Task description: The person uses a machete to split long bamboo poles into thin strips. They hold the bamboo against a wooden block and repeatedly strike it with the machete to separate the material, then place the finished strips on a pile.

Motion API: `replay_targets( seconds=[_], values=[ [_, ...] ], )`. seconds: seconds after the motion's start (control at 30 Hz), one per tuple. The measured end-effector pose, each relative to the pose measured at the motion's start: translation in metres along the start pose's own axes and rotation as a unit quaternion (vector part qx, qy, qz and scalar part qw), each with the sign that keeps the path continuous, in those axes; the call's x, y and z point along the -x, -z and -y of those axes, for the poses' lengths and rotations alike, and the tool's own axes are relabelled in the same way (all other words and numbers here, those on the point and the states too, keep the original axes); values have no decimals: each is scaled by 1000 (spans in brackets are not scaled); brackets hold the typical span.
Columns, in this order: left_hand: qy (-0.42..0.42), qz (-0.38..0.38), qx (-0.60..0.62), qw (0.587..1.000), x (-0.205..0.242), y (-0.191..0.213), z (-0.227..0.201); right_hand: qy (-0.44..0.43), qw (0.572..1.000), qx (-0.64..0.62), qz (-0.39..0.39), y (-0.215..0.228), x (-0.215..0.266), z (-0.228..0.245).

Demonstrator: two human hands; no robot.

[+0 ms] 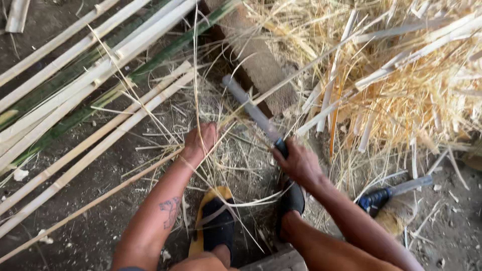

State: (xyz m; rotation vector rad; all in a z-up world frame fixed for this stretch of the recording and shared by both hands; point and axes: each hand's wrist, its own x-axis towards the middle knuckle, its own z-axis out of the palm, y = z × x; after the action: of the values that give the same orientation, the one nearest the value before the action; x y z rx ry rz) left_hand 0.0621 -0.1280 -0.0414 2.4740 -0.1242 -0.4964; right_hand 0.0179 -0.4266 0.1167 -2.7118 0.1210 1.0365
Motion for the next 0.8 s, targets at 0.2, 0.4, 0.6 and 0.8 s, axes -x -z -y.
replay_targets(
  seconds=[0.2,0.4,0.6,0.8],
  values=[
    [158,95,16,983,42,25,2,14,993,71,-89,61,-23,-39],
    [174,99,-43,979,39,47,6,-49,994,-1,-99,74,-24,-33],
    [251,46,85,963,89,56,28,71,989,128,-7,21,-43,-57],
    [261,175,72,947,80,61,48,-67,982,22,-176,115,-73,-105]
  ],
)
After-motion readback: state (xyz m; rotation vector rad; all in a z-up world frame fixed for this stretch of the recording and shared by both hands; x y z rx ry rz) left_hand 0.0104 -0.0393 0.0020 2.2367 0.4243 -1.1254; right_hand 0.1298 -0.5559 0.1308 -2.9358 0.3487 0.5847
